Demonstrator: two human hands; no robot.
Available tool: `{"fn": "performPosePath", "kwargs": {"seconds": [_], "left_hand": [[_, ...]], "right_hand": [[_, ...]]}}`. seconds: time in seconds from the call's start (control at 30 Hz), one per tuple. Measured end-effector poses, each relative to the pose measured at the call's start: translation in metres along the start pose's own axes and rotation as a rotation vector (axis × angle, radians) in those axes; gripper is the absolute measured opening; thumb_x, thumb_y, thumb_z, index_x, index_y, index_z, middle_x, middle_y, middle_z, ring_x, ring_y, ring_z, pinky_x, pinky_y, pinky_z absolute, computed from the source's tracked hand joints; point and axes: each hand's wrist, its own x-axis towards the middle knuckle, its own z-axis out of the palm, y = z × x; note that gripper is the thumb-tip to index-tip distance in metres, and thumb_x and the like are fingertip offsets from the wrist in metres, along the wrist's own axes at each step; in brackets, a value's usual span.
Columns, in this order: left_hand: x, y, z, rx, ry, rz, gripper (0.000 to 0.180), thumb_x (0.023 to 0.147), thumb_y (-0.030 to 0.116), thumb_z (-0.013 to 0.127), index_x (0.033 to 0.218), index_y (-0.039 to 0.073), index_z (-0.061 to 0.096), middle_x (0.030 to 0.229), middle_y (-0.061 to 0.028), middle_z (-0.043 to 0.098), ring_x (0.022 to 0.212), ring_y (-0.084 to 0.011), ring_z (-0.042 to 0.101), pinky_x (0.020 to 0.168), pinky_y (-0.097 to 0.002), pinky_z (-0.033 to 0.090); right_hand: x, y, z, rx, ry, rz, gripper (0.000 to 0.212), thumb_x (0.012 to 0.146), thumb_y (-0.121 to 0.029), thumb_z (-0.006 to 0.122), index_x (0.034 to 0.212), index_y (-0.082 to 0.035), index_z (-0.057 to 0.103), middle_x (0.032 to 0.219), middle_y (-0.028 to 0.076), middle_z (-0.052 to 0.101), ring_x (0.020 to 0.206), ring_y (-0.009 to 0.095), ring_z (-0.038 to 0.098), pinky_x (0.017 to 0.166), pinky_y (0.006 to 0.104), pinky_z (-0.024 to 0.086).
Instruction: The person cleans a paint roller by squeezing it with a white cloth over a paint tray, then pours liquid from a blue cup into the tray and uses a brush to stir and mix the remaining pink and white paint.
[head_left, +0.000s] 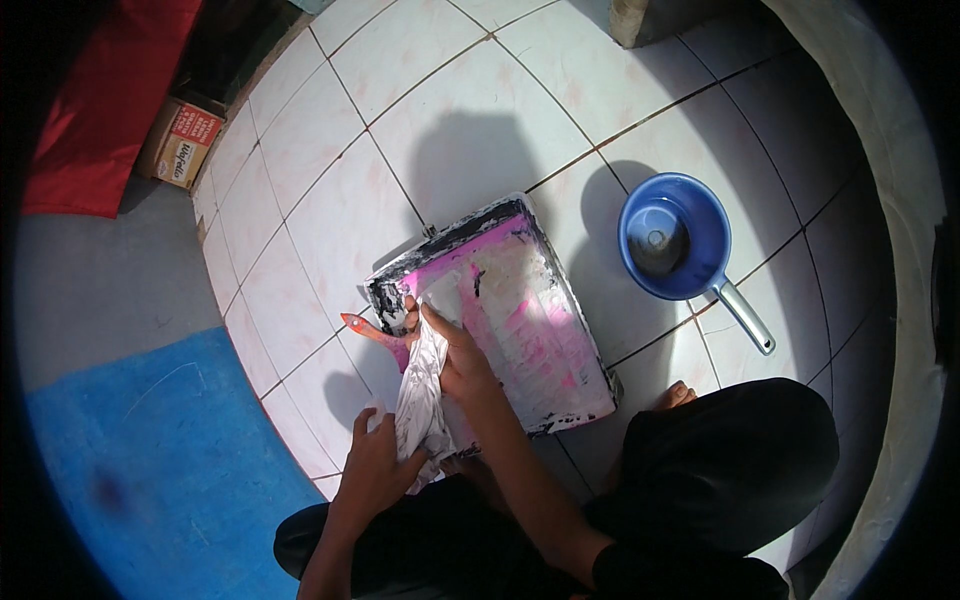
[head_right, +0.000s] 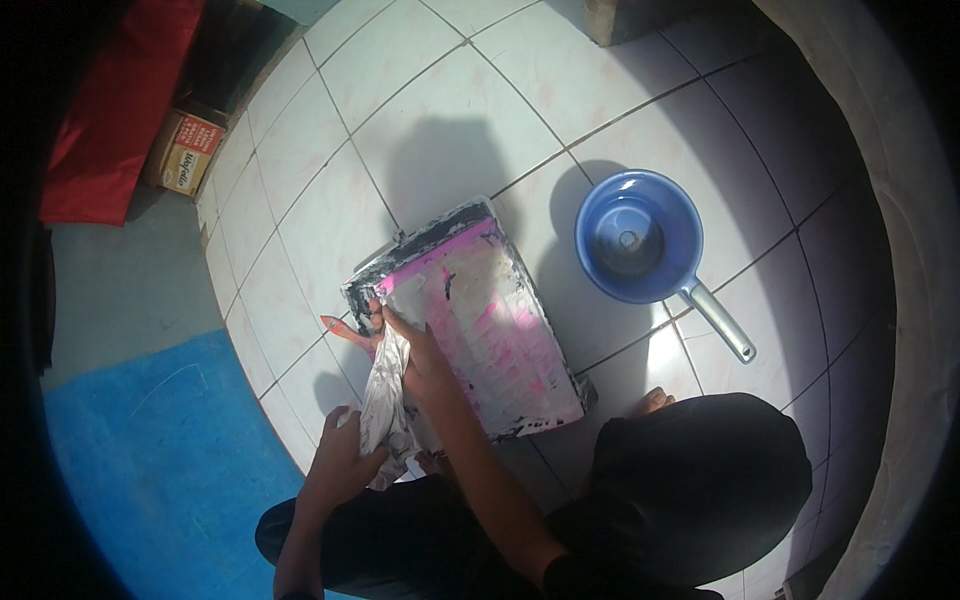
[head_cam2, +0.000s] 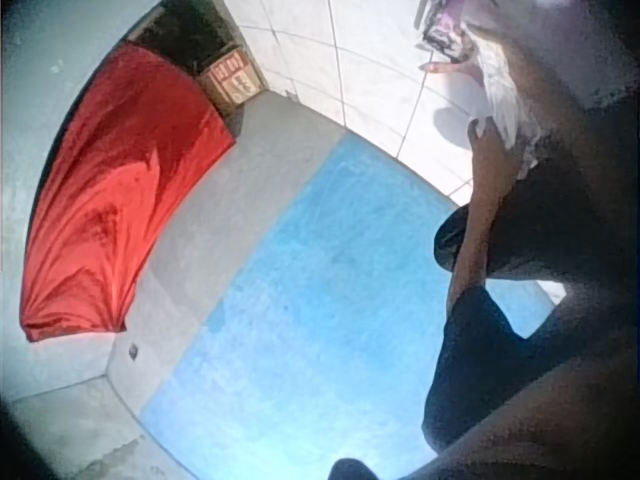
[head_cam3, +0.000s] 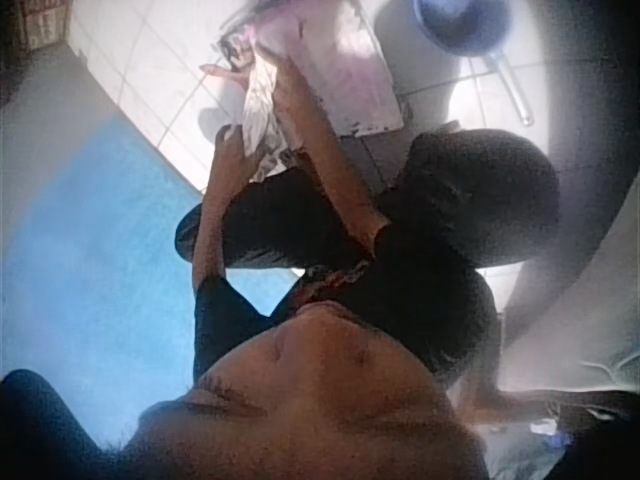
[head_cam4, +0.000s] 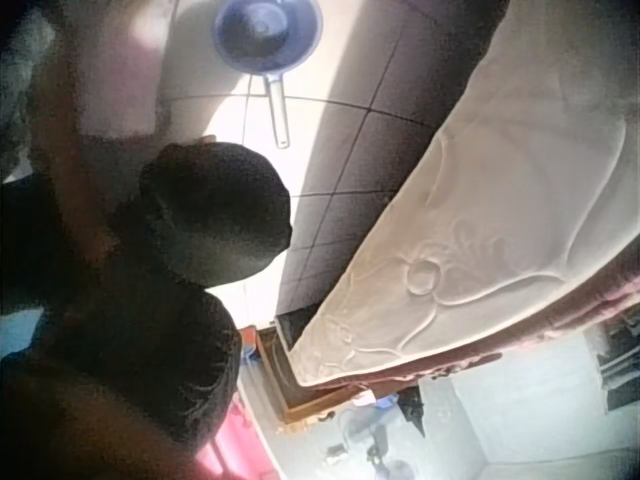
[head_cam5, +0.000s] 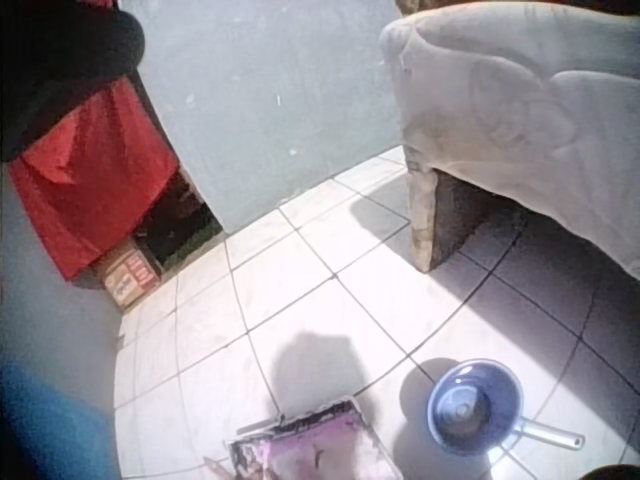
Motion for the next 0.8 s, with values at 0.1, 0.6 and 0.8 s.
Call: {"fn": "performPosePath", "kwargs": {"seconds": [0.1,0.6,0.8], "left_hand": [[-0.002,0.0,0.0,-0.006,-0.018,-0.033,0.056,0.078,0.023,0.068,0.115,-0.015,0.049,0.114,-0.0349,0.054,0.127,-0.0482,0.038,0.105,-0.0483,0.036],[-0.007,-0.001,0.002,0.06,0.116,0.076,0.056,0.078,0.021,0.069,0.116,-0.015,0.05,0.107,-0.0324,0.059,0.122,-0.0491,0.043,0.105,-0.0489,0.035],[-0.005,0.001,-0.002,0.099,0.136,0.097,0.058,0.08,0.023,0.067,0.114,-0.021,0.05,0.093,-0.0327,0.062,0.105,-0.044,0.056,0.111,-0.0477,0.028]], "right_hand": [[0.001,0.003,0.009,0.028,0.067,-0.059,0.025,0.096,-0.02,0.06,0.114,-0.003,0.052,0.089,-0.002,0.051,0.072,0.005,0.047,0.064,0.0199,0.041],[0.002,0.006,0.028,-0.063,0.207,-0.198,0.028,0.093,-0.021,0.066,0.076,-0.018,0.045,0.066,-0.008,0.033,0.056,0.004,0.03,0.051,0.0221,0.026],[0.003,0.01,0.027,-0.067,0.222,-0.237,0.026,0.093,-0.024,0.066,0.078,-0.016,0.047,0.067,-0.008,0.038,0.055,0.003,0.032,0.049,0.0204,0.027]]}}
